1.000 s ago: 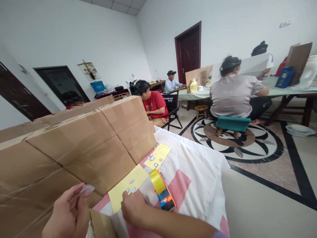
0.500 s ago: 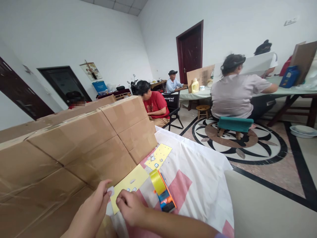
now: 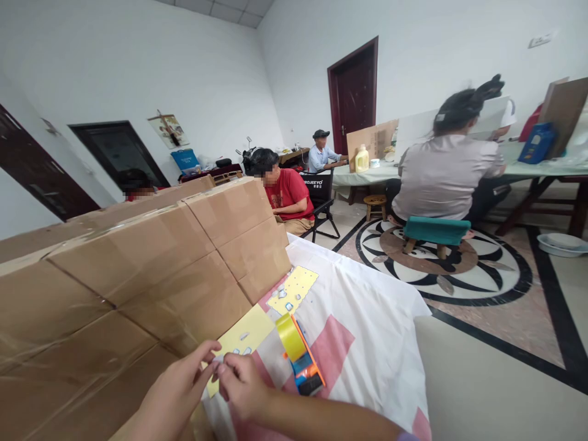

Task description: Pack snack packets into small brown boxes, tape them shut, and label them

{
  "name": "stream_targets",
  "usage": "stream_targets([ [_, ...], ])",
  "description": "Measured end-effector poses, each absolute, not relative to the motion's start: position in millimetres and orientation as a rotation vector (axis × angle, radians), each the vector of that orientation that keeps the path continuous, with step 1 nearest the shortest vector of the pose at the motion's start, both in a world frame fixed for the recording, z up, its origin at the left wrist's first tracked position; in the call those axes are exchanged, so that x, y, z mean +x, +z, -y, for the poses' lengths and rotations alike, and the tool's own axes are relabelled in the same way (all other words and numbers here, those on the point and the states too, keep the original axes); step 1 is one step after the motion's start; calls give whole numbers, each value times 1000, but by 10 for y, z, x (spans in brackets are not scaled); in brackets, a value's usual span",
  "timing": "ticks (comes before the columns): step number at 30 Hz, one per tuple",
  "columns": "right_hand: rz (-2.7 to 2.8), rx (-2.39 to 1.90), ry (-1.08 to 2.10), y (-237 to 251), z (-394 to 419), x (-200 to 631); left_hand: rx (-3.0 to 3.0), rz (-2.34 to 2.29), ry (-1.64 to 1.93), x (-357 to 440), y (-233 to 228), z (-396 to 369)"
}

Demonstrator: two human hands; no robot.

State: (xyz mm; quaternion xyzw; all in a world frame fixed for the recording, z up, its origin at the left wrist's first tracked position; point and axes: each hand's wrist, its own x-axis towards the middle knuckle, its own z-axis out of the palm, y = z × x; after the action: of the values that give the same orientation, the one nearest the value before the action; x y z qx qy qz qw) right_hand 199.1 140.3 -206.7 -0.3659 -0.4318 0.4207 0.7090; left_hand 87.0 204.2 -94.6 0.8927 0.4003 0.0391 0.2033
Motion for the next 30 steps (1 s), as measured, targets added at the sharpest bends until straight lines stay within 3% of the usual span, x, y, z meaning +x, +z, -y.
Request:
stream_targets([
  [19, 1104, -1052, 670, -2137, -1411, 1977, 2521, -1141, 112, 814, -762, -1914],
  [30, 824, -751, 1526, -1959, -1531, 2096, 2508, -1097, 90, 820, -765, -1905],
])
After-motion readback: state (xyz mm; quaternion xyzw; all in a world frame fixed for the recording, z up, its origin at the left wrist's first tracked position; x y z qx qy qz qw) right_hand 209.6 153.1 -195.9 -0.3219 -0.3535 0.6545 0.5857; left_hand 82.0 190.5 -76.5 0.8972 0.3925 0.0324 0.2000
